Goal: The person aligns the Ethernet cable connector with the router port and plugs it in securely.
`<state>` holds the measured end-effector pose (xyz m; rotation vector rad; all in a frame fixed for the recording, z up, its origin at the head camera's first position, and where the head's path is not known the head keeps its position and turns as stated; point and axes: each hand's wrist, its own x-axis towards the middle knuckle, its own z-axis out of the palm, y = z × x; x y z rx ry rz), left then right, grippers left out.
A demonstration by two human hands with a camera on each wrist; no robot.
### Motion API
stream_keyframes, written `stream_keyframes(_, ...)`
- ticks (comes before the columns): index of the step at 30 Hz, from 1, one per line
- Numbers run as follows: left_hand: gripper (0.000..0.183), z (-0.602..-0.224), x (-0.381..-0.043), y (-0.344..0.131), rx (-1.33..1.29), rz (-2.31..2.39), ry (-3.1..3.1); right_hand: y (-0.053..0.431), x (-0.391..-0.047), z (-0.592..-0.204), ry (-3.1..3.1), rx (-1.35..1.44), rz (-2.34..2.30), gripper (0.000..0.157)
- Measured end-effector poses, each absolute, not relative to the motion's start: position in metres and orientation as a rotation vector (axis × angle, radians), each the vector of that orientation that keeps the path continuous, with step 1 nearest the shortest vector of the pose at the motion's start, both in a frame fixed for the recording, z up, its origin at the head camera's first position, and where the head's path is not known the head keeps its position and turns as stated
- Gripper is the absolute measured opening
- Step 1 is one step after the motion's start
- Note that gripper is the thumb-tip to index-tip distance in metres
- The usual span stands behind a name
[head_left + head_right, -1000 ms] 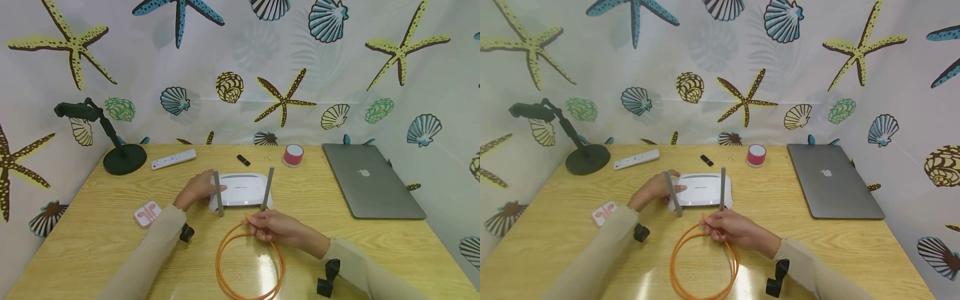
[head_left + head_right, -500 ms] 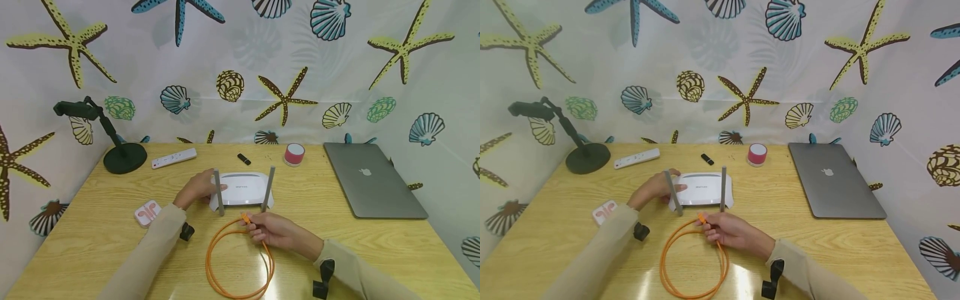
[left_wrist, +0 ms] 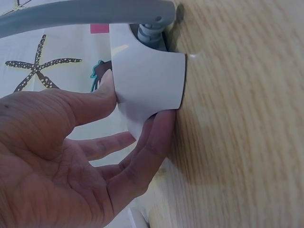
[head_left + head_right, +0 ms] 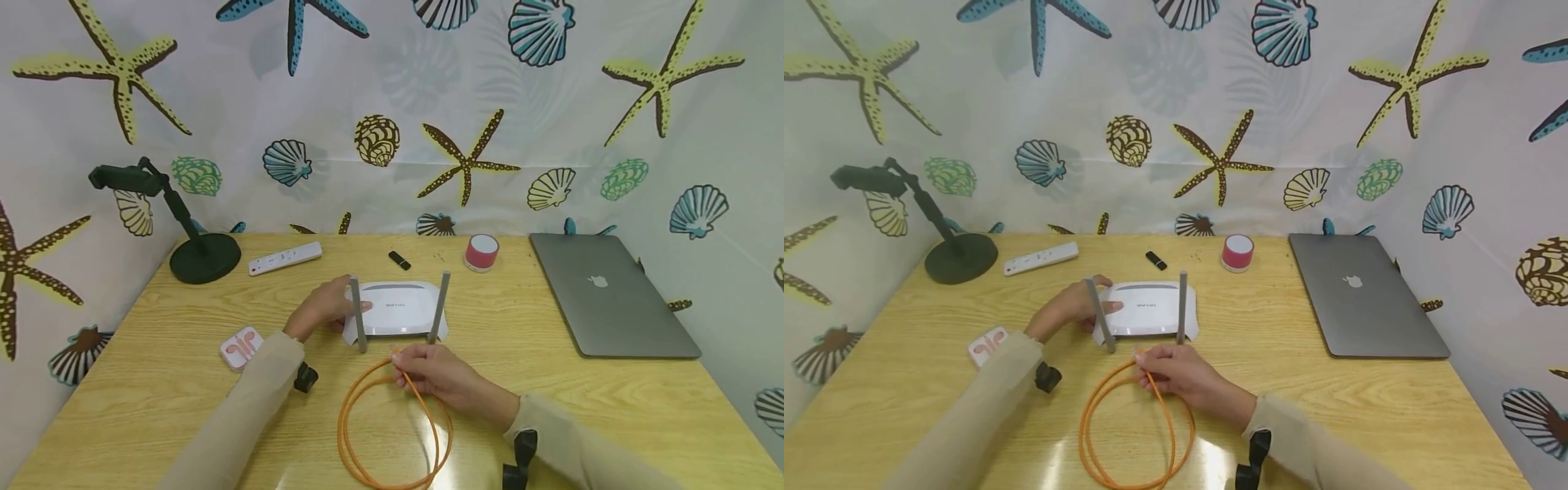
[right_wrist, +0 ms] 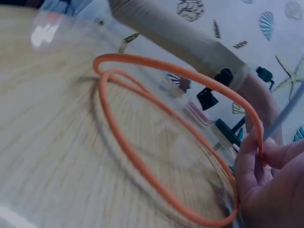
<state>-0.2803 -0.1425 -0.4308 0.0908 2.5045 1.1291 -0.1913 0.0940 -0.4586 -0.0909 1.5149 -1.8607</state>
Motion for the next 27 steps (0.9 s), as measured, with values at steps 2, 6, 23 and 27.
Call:
stream_keyframes(2,0.04,-0.431,-0.281,-0.142,0.085,1.121,2.507,0.091,-0.19,-0.46,1.613,-0.12,-1.858,0.025)
stream_keyframes(6,0.041,-0.431,-0.282,-0.141,0.078,1.113,2.516,0.082,-0.19,-0.463,1.736,-0.132,-1.926,0.021)
stream_keyframes(23,0.052,-0.432,-0.28,-0.141,0.067,1.109,2.507,0.056,-0.189,-0.471,1.863,0.043,-1.969,0.024)
stream_keyframes(27,0.053,-0.433,-0.279,-0.142,0.062,1.119,2.506,0.052,-0.192,-0.474,1.876,0.065,-1.974,0.023)
